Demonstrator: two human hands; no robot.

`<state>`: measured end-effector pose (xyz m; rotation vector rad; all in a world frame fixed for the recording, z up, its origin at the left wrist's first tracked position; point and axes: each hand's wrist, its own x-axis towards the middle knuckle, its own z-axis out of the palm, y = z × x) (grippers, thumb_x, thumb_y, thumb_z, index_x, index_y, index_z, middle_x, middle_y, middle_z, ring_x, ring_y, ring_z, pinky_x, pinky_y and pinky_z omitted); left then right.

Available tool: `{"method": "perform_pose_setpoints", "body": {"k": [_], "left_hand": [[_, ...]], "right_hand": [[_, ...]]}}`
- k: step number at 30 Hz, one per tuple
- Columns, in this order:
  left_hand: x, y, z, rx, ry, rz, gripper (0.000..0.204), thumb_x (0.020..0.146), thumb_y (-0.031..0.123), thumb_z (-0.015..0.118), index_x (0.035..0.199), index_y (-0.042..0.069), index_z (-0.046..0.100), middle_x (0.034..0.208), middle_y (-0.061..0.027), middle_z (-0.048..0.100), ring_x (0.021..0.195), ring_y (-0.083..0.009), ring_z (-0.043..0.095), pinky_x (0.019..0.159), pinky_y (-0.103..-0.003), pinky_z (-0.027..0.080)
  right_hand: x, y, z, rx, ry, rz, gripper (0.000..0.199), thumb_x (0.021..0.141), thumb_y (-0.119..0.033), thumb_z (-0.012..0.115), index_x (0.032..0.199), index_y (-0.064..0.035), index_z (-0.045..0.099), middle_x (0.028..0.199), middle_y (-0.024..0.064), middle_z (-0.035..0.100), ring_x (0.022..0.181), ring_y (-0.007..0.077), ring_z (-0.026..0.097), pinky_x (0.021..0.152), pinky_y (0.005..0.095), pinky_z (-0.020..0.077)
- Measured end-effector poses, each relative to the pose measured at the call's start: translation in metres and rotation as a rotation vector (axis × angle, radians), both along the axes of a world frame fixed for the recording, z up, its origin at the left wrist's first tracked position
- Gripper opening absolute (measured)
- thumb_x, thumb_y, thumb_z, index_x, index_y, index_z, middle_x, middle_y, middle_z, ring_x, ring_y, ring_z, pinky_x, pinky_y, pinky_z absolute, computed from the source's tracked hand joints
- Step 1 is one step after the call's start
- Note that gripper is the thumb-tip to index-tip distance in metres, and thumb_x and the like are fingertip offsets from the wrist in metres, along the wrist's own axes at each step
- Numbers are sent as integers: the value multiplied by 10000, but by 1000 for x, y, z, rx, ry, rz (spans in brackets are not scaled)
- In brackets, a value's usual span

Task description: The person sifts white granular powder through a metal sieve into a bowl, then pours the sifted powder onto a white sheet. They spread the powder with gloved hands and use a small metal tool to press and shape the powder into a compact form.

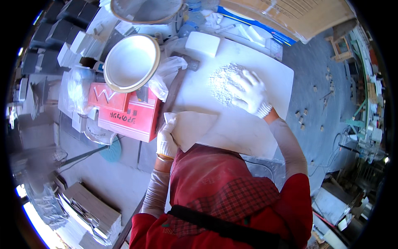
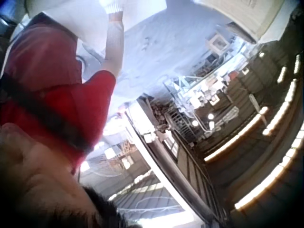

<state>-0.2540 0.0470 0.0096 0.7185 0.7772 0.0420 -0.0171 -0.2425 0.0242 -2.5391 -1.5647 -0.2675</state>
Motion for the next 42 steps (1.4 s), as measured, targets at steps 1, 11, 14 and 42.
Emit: {"method": "perform_pose_setpoints", "body": {"k": [1, 11, 14, 42], "left_hand": [[-3, -1, -1, 13, 7, 4, 381, 1063, 232, 597, 1328, -34, 656, 1271, -145, 721, 1159, -261, 699, 1028, -396, 553], [-24, 17, 7, 436, 235, -344, 572, 1008, 431, 736, 1301, -56, 668, 1113, -122, 737, 901, -209, 746, 784, -344, 612], [-21, 22, 18, 566, 223, -458, 566, 1019, 432, 723, 1297, -58, 669, 1094, -121, 736, 907, -225, 753, 785, -357, 622], [-4, -6, 53, 1289, 8, -476, 479, 953, 330, 755, 1326, 36, 693, 1174, -209, 737, 1059, -359, 730, 883, -439, 577]], "right_hand": [[0, 3, 4, 21, -7, 1, 536, 942, -543, 663, 1397, -263, 702, 1476, 129, 600, 1380, 456, 503, 1151, 670, 402], [-58, 73, -26, -115, 18, 53, 462, 954, -447, 673, 1339, -197, 725, 1436, 116, 618, 1391, 444, 478, 1183, 660, 346], [-48, 69, -31, -114, 10, 35, 431, 934, -401, 706, 1300, -176, 740, 1419, 78, 641, 1395, 424, 476, 1158, 656, 370], [-21, 120, -23, -94, -83, -4, 437, 957, -442, 677, 1288, -162, 734, 1343, 63, 706, 1304, 398, 566, 1138, 598, 410]]}}
